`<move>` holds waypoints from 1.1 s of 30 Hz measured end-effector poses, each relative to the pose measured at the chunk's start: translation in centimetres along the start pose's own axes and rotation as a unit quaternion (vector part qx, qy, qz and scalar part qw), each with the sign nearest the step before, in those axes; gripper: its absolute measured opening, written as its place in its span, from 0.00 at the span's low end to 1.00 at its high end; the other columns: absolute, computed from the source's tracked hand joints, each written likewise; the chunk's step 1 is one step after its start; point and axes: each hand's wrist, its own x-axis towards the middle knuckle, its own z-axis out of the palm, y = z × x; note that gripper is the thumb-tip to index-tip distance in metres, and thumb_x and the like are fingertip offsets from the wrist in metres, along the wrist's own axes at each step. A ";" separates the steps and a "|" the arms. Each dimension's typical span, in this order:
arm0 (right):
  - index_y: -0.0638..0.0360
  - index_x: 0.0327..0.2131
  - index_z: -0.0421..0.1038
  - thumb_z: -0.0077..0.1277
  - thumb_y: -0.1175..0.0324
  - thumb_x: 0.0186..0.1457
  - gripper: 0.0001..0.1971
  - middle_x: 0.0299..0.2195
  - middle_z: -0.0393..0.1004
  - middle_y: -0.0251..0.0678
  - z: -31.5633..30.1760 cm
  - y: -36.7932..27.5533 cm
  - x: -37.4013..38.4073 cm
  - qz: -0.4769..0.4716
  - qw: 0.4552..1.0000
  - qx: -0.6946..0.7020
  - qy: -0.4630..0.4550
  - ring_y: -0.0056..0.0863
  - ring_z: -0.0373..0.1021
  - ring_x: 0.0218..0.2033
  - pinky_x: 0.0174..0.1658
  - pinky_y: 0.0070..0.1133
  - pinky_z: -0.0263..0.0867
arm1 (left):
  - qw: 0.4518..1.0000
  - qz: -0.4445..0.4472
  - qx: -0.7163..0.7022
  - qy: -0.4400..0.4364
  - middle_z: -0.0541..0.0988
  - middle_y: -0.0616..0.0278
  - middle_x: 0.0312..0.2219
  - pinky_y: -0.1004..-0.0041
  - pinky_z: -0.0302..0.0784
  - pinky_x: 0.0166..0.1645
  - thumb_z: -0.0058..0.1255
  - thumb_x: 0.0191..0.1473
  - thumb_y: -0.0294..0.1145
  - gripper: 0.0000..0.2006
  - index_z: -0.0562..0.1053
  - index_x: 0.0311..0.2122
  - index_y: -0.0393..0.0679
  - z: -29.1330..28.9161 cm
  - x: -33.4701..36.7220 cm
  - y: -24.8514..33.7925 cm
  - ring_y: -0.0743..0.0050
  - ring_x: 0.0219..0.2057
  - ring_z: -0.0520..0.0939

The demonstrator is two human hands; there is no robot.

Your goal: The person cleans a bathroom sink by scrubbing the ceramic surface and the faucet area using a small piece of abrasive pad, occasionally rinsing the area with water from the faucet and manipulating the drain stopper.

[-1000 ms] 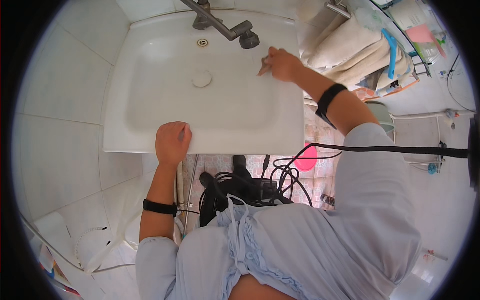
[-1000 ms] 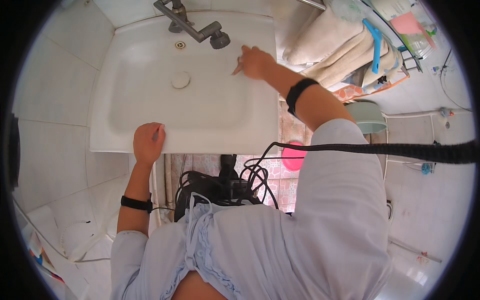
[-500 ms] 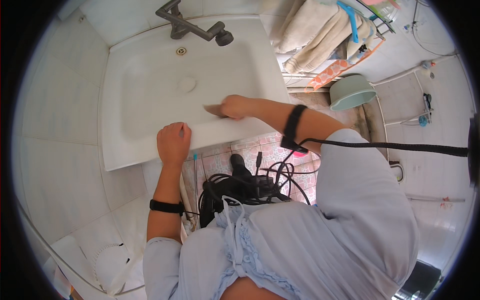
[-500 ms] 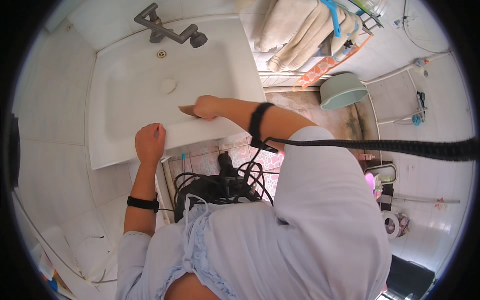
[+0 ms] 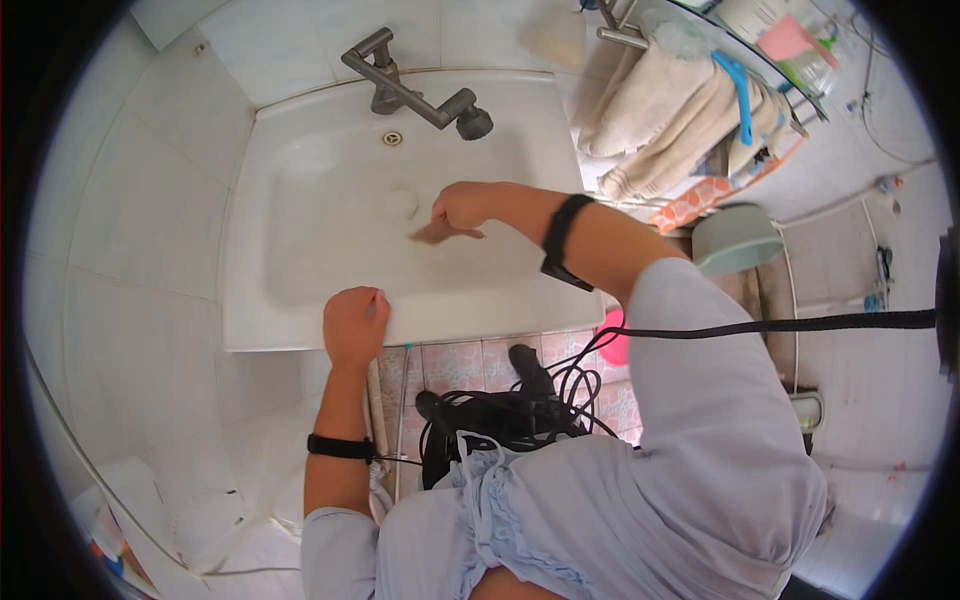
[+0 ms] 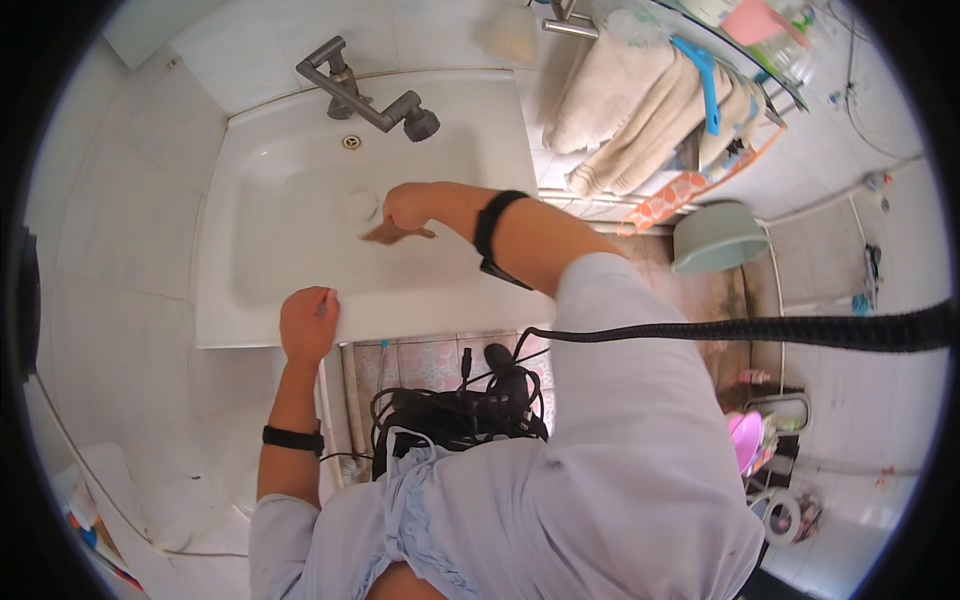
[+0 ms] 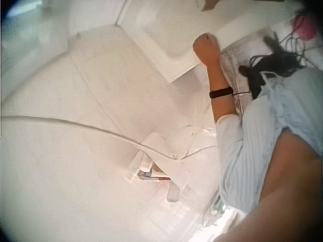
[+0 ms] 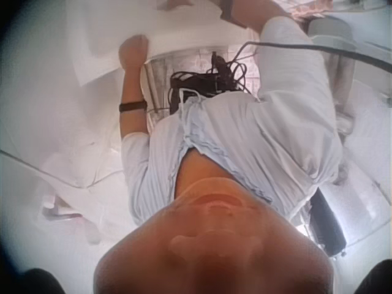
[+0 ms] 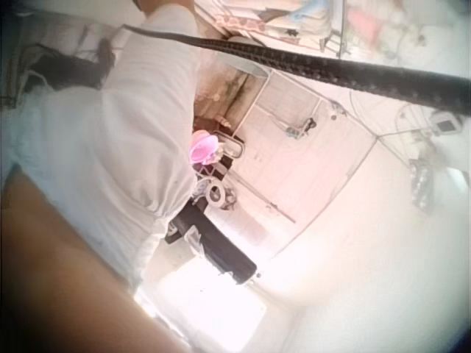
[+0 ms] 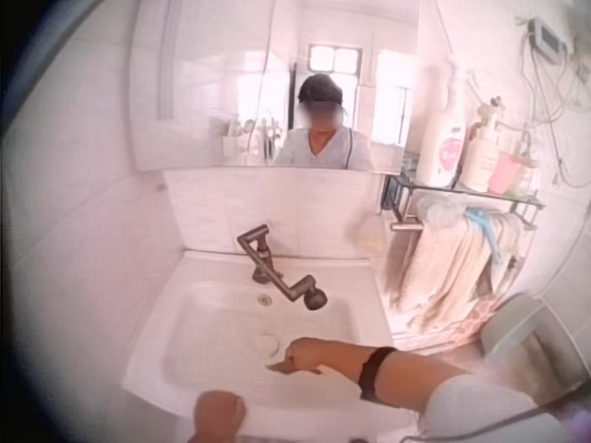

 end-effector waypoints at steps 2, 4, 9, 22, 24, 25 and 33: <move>0.57 0.36 0.70 0.41 0.77 0.42 0.15 0.31 0.69 0.41 -2.7 -1.7 -4.3 -0.002 0.998 -0.008 0.065 0.35 0.65 0.33 0.37 0.26 0.62 | 1.000 -0.019 -0.007 0.001 0.75 0.56 0.24 0.62 0.66 0.35 0.47 0.45 0.30 0.06 0.73 0.24 0.40 -0.3 -0.6 -0.4 0.56 0.28 0.73; 0.55 0.38 0.69 0.41 0.78 0.42 0.16 0.33 0.67 0.40 -3.2 2.6 -8.7 -0.091 0.968 -0.090 0.217 0.36 0.64 0.38 0.40 0.28 0.62 | 0.999 -0.045 0.000 -0.017 0.76 0.57 0.25 0.62 0.67 0.36 0.47 0.45 0.30 0.05 0.73 0.25 0.40 -0.1 -0.2 0.2 0.57 0.29 0.74; 0.52 0.44 0.65 0.43 0.77 0.43 0.20 0.37 0.63 0.36 -0.3 8.5 -17.8 -0.023 0.970 -0.166 0.178 0.36 0.62 0.38 0.40 0.26 0.64 | 0.997 -0.024 0.006 0.077 0.75 0.58 0.31 0.63 0.65 0.44 0.48 0.47 0.31 0.07 0.72 0.32 0.42 1.2 0.5 4.9 0.58 0.37 0.74; 0.57 0.44 0.64 0.37 0.68 0.52 0.15 0.43 0.60 0.39 -10.5 17.3 -1.3 0.028 0.958 -0.171 0.231 0.39 0.60 0.44 0.45 0.30 0.62 | 0.989 -0.117 0.045 0.075 0.74 0.60 0.21 0.65 0.66 0.36 0.46 0.45 0.29 0.06 0.73 0.22 0.42 4.6 -0.3 7.8 0.59 0.27 0.72; 0.52 0.47 0.64 0.37 0.68 0.52 0.17 0.44 0.60 0.37 -12.0 16.7 2.2 0.027 0.936 -0.192 0.295 0.36 0.58 0.47 0.48 0.27 0.58 | 0.989 -0.114 0.057 0.078 0.75 0.61 0.22 0.66 0.67 0.37 0.46 0.44 0.29 0.04 0.73 0.22 0.42 4.6 0.0 8.0 0.60 0.28 0.73; 0.52 0.47 0.64 0.37 0.68 0.52 0.17 0.44 0.60 0.37 -12.5 15.9 3.9 0.020 0.935 -0.193 0.297 0.36 0.58 0.47 0.48 0.27 0.58 | 0.990 -0.107 0.052 0.082 0.75 0.61 0.22 0.65 0.66 0.37 0.48 0.43 0.29 0.03 0.72 0.22 0.43 4.7 -0.1 8.0 0.60 0.28 0.73; 0.50 0.42 0.69 0.39 0.67 0.52 0.14 0.44 0.63 0.31 -14.6 12.0 12.2 -0.068 0.953 -0.178 0.237 0.31 0.56 0.48 0.50 0.25 0.55 | 0.989 -0.096 0.059 0.090 0.74 0.64 0.21 0.67 0.67 0.37 0.50 0.40 0.28 0.02 0.72 0.21 0.44 4.3 0.7 8.3 0.64 0.26 0.74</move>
